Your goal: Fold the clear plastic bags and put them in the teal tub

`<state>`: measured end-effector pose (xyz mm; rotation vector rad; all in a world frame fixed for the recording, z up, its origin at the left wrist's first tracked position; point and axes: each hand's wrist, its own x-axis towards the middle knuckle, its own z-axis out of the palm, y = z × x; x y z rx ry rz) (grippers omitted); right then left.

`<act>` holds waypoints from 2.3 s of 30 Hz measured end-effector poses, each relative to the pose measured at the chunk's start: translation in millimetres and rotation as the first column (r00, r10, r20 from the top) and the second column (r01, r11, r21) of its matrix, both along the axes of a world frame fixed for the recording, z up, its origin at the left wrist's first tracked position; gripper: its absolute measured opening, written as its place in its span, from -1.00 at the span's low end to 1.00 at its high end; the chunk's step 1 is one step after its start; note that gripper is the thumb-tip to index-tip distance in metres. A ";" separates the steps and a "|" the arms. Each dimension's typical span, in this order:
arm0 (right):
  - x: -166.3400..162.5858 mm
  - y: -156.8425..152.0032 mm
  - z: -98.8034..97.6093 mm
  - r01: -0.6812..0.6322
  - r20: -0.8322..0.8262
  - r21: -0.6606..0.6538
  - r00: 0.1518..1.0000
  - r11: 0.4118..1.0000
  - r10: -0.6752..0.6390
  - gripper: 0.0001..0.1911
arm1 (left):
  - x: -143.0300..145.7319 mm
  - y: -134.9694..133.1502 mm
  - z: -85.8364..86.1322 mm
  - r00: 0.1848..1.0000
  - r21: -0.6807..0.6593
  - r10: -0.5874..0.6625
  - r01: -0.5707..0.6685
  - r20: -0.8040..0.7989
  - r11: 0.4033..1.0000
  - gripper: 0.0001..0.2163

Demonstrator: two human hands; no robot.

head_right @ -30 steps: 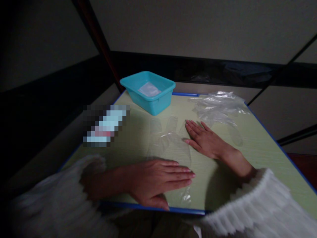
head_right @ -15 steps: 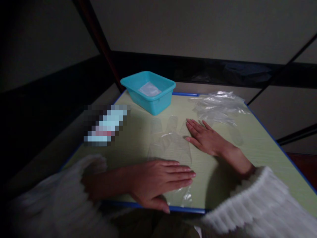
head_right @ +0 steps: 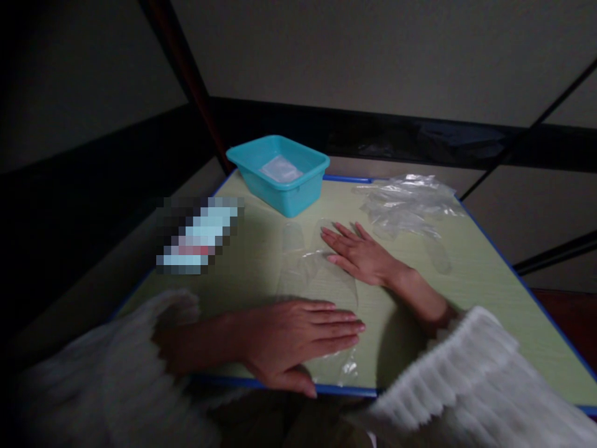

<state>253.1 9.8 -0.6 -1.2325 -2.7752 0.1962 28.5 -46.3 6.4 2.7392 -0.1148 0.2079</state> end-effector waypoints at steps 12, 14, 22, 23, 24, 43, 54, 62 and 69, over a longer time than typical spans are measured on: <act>-2.1 8.7 1.1 0.102 -0.015 0.004 0.995 0.995 -0.102 -0.35 | -2.2 -1.1 4.0 0.999 -0.025 0.011 -0.012 -0.044 1.000 -0.40; 2.0 8.5 2.9 0.120 -0.035 0.011 0.992 0.993 -0.119 -0.34 | -2.4 -2.6 6.6 0.998 -0.018 0.009 -0.010 -0.057 1.000 -0.40; 20.7 -5.7 6.5 0.167 -0.076 0.034 0.984 0.985 -0.164 -0.33 | -13.8 27.0 13.7 0.980 0.101 0.198 -0.198 0.008 0.975 -0.35; 20.8 -8.6 5.6 0.170 -0.062 0.021 0.984 0.985 -0.168 -0.32 | -18.4 36.8 11.1 0.964 0.123 0.264 -0.263 0.002 0.957 -0.34; 20.5 -11.4 4.7 0.172 -0.045 0.006 0.984 0.985 -0.172 -0.31 | -23.6 46.6 7.8 0.944 0.144 0.331 -0.325 -0.020 0.935 -0.35; 4.4 -45.3 8.5 0.121 0.068 -0.033 0.991 0.992 -0.119 0.03 | -38.9 51.3 -3.0 0.706 0.366 0.695 -0.616 -0.135 0.697 -0.09; 2.4 -48.1 -1.0 0.098 0.042 0.013 0.994 0.995 -0.098 0.04 | -26.0 34.7 -7.0 0.621 0.423 0.774 -0.673 -0.123 0.607 -0.05; 3.8 -48.2 -1.9 0.101 0.049 0.009 0.994 0.995 -0.101 0.04 | -26.8 35.4 -6.6 0.599 0.400 0.781 -0.681 -0.176 0.613 -0.02; 4.8 -47.3 0.8 0.118 0.077 -0.031 0.990 0.993 -0.115 0.06 | -26.3 36.7 -5.6 0.595 0.387 0.780 -0.684 -0.196 0.619 0.01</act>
